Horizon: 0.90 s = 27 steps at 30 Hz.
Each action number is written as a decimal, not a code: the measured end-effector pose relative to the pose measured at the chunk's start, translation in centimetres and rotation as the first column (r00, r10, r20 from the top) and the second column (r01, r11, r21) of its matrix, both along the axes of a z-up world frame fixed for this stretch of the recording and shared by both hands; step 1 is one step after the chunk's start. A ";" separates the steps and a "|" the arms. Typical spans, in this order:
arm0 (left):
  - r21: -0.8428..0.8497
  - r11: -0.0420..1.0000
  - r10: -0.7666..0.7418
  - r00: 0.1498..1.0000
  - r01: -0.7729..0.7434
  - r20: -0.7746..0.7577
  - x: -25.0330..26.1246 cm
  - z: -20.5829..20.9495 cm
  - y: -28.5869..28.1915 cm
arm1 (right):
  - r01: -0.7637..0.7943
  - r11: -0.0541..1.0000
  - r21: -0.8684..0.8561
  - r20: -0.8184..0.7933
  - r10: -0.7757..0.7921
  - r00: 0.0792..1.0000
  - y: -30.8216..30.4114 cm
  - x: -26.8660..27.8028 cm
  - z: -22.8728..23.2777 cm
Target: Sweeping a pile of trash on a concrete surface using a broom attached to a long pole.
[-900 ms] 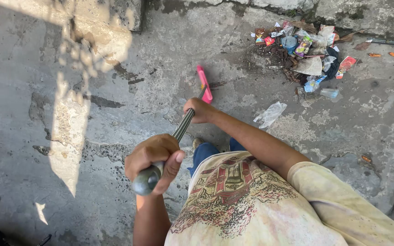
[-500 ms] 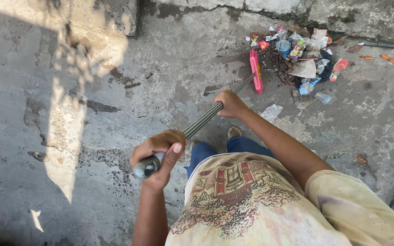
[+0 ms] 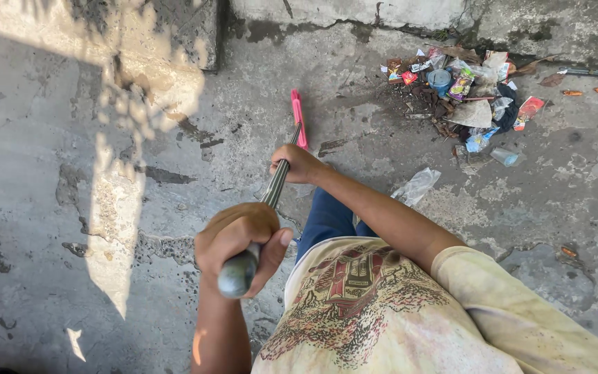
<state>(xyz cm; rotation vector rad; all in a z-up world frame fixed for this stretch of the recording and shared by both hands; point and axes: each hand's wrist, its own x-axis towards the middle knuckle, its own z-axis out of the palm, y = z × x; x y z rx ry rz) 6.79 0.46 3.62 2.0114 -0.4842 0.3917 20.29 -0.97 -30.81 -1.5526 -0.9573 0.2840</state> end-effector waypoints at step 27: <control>-0.016 0.984 -0.179 0.969 0.179 -0.168 10.7 10.5 11.0 | 0.149 0.988 -0.031 0.032 -0.148 0.988 4.2 8.0 9.9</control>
